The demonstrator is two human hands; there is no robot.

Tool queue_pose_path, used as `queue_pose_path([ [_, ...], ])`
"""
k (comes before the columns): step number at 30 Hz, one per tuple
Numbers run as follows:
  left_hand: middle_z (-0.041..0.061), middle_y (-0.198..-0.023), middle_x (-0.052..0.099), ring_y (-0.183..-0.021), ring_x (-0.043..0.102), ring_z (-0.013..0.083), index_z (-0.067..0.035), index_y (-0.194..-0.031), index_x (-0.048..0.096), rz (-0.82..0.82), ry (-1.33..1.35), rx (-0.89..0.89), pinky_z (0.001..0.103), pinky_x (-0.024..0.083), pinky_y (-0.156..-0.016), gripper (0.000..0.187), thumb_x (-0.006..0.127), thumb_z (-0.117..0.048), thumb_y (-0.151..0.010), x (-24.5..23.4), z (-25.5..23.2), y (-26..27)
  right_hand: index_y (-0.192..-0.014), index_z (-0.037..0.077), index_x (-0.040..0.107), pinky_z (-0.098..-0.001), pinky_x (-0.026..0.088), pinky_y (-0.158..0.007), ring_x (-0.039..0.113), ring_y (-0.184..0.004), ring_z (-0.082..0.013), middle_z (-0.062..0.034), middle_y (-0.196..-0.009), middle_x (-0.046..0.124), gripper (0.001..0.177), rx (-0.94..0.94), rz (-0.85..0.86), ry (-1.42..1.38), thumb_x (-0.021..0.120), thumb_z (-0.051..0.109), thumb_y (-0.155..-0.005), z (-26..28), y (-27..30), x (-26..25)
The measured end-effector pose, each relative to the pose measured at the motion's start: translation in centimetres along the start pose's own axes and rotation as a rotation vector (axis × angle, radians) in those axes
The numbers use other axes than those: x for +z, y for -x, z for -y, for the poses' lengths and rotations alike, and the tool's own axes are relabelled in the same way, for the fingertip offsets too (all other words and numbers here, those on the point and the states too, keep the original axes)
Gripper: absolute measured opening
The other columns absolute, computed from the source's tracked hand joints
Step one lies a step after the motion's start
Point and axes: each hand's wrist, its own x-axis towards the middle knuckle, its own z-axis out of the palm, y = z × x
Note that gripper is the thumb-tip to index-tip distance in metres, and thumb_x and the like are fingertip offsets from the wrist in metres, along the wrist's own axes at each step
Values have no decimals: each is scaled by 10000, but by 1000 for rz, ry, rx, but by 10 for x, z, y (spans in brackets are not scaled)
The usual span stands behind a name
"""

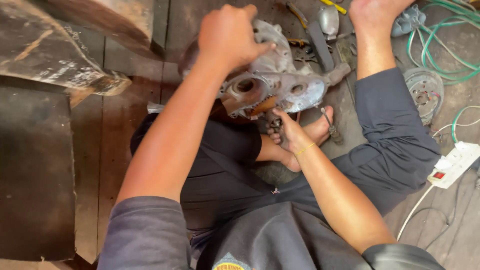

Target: The person sits on the floor and works on a disassembled engine casing. They use a screwdriver to manipulate internal gears and components, then use a hammer to tap parts into place. The person also handles a clutch assembly, aligning it with the engine casing.

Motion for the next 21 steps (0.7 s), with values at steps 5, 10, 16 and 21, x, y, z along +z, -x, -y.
queue_pose_path([
  [5, 77, -794, 772, -621, 703, 315, -136, -1024, 807, 32, 147, -82, 461, 559, -611, 617, 970, -631, -696, 20, 32, -17, -746, -60, 664, -276, 345, -395, 469, -417, -165, -102, -585, 573, 748, -203, -195, 589, 521, 636, -978, 30, 40, 9],
  [10, 122, -933, 791, -759, 739, 360, -115, -1067, 791, -22, 216, -190, 488, 575, -695, 628, 985, -604, -725, 64, 69, -26, -958, 48, 694, -356, 428, -777, 613, -788, -224, -53, -883, 651, 339, -1152, -521, 1273, 811, 350, -857, 32, 63, 0],
  [16, 68, -823, 761, -696, 712, 283, -131, -921, 723, -13, 236, -256, 455, 566, -630, 443, 966, -462, -756, 91, 91, -31, -1359, 66, 623, -479, 425, -987, 462, -1159, -378, -163, -1403, 493, 682, -1372, -526, 1530, 847, 315, -764, 28, 41, 7],
  [21, 70, -873, 726, -772, 714, 311, -157, -948, 586, 62, 211, -362, 490, 564, -628, 416, 905, -381, -805, 119, 97, -22, -1296, 74, 662, -519, 365, -1018, 433, -1221, -395, -122, -1421, 518, 668, -1360, -562, 1602, 845, 377, -729, 46, 40, 17],
])
